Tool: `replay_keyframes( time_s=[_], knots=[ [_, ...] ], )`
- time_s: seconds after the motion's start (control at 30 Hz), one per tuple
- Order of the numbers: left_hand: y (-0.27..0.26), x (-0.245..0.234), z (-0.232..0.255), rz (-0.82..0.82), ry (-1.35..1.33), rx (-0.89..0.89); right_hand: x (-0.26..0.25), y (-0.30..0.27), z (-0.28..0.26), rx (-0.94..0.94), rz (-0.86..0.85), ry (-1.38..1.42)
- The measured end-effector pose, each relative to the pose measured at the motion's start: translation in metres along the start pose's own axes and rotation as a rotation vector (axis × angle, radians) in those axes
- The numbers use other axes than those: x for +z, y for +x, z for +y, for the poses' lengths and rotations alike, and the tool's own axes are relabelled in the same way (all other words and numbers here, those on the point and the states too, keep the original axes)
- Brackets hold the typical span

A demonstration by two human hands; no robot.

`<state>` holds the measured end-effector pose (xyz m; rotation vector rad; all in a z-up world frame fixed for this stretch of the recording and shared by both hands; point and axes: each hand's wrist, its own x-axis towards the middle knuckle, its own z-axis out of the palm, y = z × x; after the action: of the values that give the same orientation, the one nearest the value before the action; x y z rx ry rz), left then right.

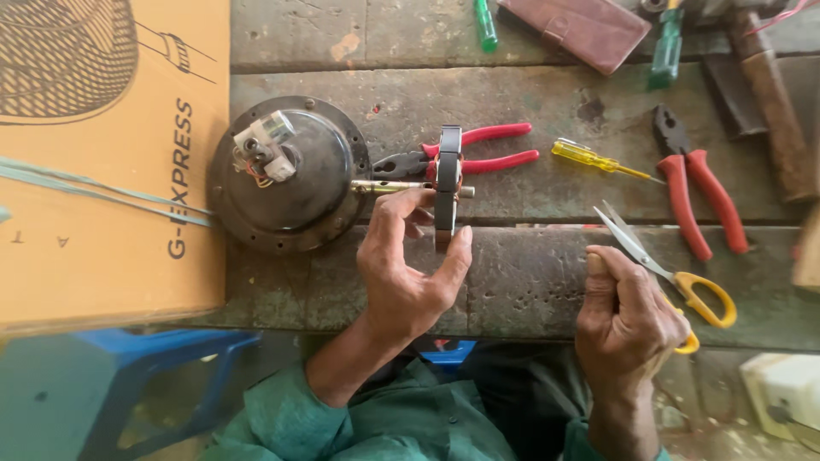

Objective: The person is repairing a small electrical component, likely a fan motor or switch, by hand. They manipulate wires and internal parts, using pliers to adjust connections and applying electrical tape to insulate the assembly. The task involves precise manual handling of the component's internal wiring.

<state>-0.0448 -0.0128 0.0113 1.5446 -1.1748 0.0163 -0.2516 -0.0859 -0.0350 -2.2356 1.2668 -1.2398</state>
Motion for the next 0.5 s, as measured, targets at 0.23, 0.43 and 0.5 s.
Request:
replay_keyframes(
  time_s=[0.23,0.43,0.5],
  knots=[
    [0.001,0.003,0.003,0.003,0.104,0.025,-0.008,0.003,0.003,-0.016,-0.045,0.054],
    [0.002,0.006,0.001,-0.011,0.167,0.074,-0.010,0.008,-0.001,0.023,-0.067,0.097],
    [0.002,0.007,-0.001,-0.014,0.171,0.072,-0.010,0.009,-0.003,0.015,-0.057,0.118]
  ],
)
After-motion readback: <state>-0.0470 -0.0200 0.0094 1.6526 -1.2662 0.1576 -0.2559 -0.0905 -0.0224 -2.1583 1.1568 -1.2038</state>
